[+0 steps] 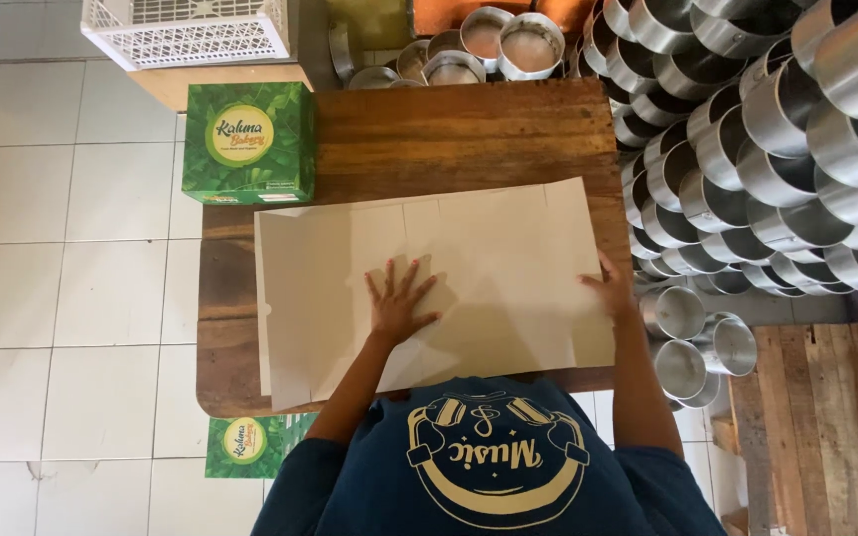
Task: The person assembles a flat cardboard box into a three-dimensional container. They fold the side flaps, tuck in the tabs, and secure the structure. The completed box is placed on the table.
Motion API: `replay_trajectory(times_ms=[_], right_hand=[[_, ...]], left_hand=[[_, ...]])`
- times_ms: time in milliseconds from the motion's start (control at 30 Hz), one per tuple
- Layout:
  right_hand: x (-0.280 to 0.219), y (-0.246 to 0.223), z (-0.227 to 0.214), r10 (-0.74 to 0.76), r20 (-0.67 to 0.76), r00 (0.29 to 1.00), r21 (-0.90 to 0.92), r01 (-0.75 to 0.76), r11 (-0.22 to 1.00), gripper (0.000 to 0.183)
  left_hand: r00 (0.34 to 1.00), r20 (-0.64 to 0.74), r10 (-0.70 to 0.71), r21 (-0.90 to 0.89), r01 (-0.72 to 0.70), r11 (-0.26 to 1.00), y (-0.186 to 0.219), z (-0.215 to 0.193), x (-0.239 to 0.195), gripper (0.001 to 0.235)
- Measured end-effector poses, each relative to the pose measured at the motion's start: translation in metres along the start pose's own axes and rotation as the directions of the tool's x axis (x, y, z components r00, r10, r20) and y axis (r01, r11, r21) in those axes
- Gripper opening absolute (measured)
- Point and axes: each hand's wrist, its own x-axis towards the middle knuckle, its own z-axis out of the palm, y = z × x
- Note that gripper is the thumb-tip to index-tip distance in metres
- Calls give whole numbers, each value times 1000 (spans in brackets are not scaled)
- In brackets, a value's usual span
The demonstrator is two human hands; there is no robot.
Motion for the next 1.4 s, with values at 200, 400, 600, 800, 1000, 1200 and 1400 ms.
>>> replay_trajectory(times_ms=[200, 400, 600, 800, 1000, 1200, 1400], right_hand=[[9, 24, 22, -137, -77, 988, -57, 133, 989, 74], [-20, -14, 74, 0, -319, 948, -440, -148, 886, 84], [-30, -14, 143, -380, 132, 915, -759, 340, 555, 100], [-41, -15, 177, -387, 77, 919, -942, 194, 273, 108], [-36, -50, 164, -259, 57, 964, -923, 150, 355, 97], [-28, -44, 130, -359, 150, 921, -894, 281, 348, 58], [-21, -42, 135, -457, 219, 862, -941, 311, 136, 65]], left_hand=[[1000, -15, 7, 20, -6, 1000, -1, 5, 0, 90], [1000, -16, 0, 24, 0, 1000, 1, 0, 0, 90], [999, -52, 11, -5, -11, 1000, 0, 4, -1, 91], [1000, -4, -5, 0, 5, 1000, 3, -5, -3, 90], [1000, -27, 7, 38, -6, 999, 1, 4, -1, 91], [1000, -15, 6, 51, -5, 999, 0, 4, -1, 90], [1000, -11, 4, 23, -4, 1000, 1, 2, 0, 87]])
